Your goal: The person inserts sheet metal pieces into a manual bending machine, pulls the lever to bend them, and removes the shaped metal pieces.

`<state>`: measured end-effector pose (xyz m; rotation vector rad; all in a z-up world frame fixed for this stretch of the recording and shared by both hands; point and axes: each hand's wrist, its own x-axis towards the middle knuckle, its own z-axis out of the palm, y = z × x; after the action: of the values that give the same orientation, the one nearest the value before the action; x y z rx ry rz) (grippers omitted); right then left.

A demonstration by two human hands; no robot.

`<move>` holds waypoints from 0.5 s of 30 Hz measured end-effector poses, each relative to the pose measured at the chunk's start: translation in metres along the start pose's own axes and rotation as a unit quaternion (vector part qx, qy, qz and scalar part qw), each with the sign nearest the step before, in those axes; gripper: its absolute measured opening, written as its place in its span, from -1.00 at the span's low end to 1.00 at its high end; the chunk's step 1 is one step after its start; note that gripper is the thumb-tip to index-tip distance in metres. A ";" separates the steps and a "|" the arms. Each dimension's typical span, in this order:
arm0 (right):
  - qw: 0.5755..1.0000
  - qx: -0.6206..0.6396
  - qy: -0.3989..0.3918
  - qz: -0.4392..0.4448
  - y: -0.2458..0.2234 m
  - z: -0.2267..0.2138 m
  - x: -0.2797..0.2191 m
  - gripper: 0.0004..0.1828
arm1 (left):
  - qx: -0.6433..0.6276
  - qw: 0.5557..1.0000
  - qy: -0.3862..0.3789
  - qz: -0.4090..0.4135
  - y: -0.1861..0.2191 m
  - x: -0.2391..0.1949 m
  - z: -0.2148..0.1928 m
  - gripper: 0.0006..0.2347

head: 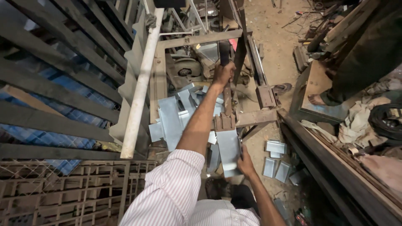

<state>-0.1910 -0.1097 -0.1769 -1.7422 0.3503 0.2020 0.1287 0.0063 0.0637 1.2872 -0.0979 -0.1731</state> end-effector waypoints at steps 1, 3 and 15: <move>0.998 -0.003 0.008 -0.061 0.000 0.000 0.004 -0.36 | 0.001 1.000 0.000 0.001 -0.001 0.001 0.000 -0.85; 0.983 -0.009 0.017 -0.184 -0.002 0.005 0.018 -0.27 | -0.001 1.000 0.003 -0.001 -0.001 0.001 0.000 -0.86; 0.995 0.057 0.012 -0.083 -0.023 0.019 0.013 -0.36 | -0.028 0.999 0.008 -0.014 0.005 -0.004 0.001 -0.89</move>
<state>-0.1702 -0.0892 -0.1635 -1.6531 0.2280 0.0412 0.1253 0.0074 0.0684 1.2354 -0.0600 -0.1884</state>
